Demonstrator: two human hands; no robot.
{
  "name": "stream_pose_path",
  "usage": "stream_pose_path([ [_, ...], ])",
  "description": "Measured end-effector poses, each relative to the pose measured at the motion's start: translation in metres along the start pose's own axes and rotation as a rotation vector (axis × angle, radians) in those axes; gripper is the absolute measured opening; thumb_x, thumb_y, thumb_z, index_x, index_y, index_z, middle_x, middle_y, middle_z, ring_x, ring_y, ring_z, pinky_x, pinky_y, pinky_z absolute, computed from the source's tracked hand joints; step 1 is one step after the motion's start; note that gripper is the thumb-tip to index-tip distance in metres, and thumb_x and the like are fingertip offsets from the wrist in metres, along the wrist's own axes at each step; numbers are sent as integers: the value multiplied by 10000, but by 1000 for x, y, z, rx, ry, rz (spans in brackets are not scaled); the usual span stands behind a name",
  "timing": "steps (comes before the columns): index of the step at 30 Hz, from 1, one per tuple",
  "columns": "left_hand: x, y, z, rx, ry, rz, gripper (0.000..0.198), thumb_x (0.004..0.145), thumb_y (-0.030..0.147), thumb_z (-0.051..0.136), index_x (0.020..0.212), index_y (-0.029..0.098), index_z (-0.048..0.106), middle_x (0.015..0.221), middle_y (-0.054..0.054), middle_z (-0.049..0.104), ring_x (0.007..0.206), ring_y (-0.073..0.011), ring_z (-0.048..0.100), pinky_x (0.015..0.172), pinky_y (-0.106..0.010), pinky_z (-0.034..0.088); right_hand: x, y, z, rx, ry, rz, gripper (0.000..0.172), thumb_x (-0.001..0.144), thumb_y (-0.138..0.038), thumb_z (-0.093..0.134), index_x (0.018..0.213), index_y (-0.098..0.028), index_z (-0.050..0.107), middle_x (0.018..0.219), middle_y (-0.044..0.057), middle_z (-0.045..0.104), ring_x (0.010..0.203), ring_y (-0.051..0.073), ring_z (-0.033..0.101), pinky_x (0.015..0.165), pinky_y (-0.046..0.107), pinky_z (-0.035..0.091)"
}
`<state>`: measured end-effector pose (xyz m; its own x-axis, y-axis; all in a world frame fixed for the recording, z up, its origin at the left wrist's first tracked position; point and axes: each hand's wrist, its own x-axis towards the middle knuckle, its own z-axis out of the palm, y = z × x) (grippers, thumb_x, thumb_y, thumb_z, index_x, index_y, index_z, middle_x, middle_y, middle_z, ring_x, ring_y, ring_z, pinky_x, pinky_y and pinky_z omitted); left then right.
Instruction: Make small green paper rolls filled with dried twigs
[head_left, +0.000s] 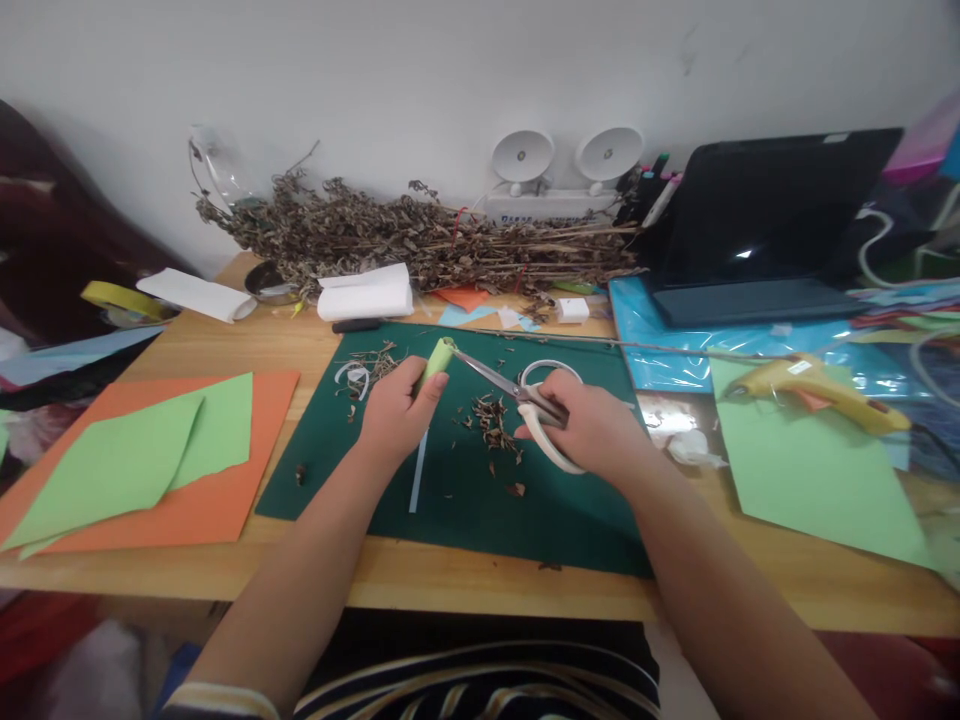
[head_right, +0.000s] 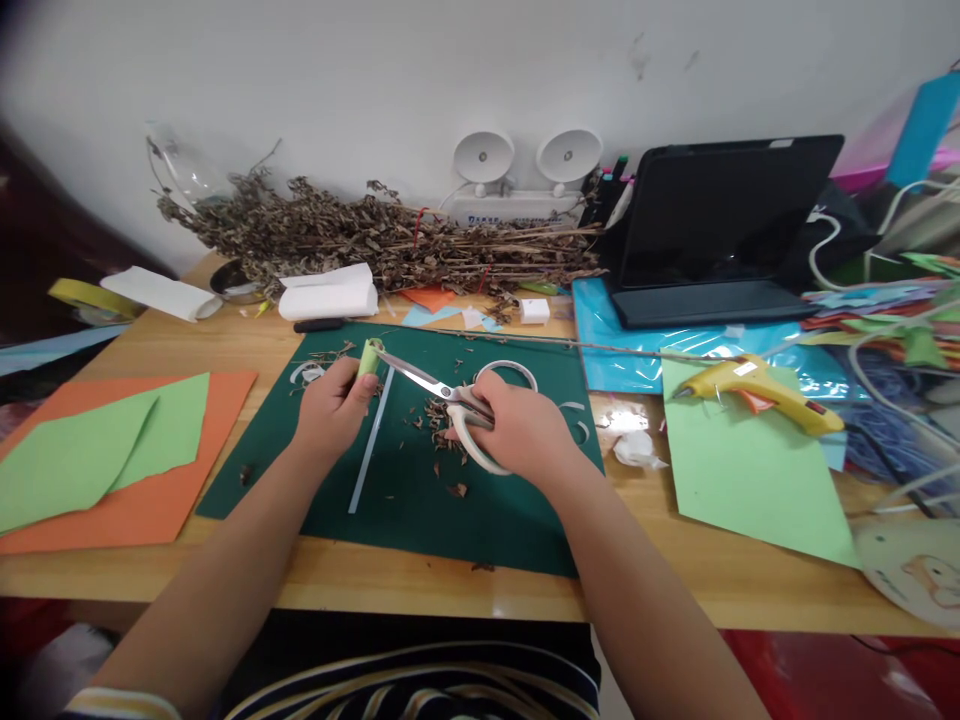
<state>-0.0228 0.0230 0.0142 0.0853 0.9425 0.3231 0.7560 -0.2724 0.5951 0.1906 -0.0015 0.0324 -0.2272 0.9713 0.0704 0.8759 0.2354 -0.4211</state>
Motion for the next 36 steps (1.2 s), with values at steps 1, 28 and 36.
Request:
stream_pose_path([
  [1, 0, 0, 0, -3, 0, 1, 283, 783, 422, 345, 632, 187, 391, 515, 32, 411, 506, -114, 406, 489, -212, 276, 0, 0, 0, 10, -2, 3, 332, 657, -536, 508, 685, -220, 408, 553, -17, 558, 444, 123, 471, 397, 195, 248],
  [28, 0, 4, -4, 180, 82, 51, 326, 763, 419, 414, 571, 191, 284, 523, 26, 321, 508, -124, 343, 482, -230, 218, -1, 1, 0, -97, 70, -17, 340, 652, -530, 520, 668, -218, 386, 539, -11, 568, 443, 141, 486, 409, 201, 247],
  [36, 0, 1, -4, 204, 130, 73, 313, 771, 420, 415, 583, 189, 319, 525, 24, 338, 508, -121, 347, 474, -229, 226, -3, 0, 0, -24, 97, -28, 309, 648, -480, 542, 676, -215, 383, 567, -10, 591, 461, 136, 508, 423, 200, 278],
])
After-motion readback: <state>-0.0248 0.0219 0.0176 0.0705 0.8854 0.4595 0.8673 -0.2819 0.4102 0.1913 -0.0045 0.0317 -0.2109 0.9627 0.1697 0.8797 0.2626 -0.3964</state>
